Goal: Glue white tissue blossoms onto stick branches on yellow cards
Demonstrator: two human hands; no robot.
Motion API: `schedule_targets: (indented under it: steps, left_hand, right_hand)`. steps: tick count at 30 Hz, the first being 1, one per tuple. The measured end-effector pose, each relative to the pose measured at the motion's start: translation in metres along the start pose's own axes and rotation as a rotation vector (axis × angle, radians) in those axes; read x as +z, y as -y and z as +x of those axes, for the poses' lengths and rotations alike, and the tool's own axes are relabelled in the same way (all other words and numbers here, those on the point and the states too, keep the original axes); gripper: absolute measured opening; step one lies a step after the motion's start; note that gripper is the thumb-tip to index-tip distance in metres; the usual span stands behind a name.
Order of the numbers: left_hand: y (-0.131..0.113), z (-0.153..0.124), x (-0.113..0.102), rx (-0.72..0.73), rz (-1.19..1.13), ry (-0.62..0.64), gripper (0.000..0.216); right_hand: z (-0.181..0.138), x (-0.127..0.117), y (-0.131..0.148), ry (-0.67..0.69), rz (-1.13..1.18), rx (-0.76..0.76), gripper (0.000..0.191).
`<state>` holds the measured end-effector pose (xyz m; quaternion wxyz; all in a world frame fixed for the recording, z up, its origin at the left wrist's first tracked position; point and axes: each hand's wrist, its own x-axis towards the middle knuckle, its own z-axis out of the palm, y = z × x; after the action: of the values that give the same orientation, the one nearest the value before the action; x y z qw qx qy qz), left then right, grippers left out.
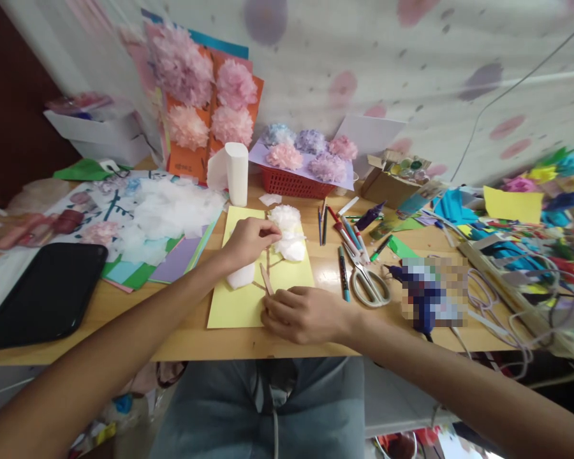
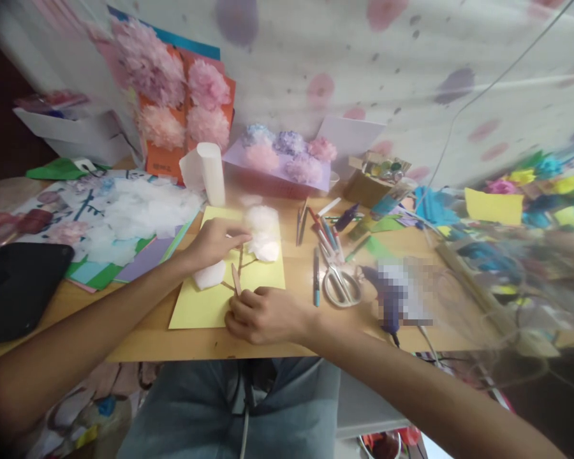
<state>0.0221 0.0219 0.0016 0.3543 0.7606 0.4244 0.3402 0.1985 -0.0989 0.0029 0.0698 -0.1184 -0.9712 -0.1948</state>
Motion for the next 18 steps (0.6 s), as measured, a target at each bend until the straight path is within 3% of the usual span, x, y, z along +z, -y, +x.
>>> schedule_targets:
  steps: [5,11,13,16,18]
  left_hand:
    - [0.004,-0.007,0.001,-0.046,-0.010,-0.005,0.012]
    - [0.002,-0.012,0.004,-0.045,-0.049,0.032,0.015]
    - [0.001,-0.013,0.006,-0.050,-0.061,0.051,0.016]
    - [0.003,-0.013,0.008,-0.064,-0.081,0.055,0.016]
    - [0.004,-0.014,0.009,-0.064,-0.084,0.052,0.016]
  right_hand:
    - [0.012,-0.004,-0.005,0.007,0.015,-0.076,0.021]
    - [-0.002,-0.010,0.001,-0.081,0.033,0.072,0.018]
    - [-0.015,-0.010,0.002,-0.212,0.112,0.257,0.014]
    - [-0.029,-0.004,-0.004,-0.645,0.248,0.846,0.015]
    - [-0.029,0.001,-0.013,-0.890,0.354,1.128,0.011]
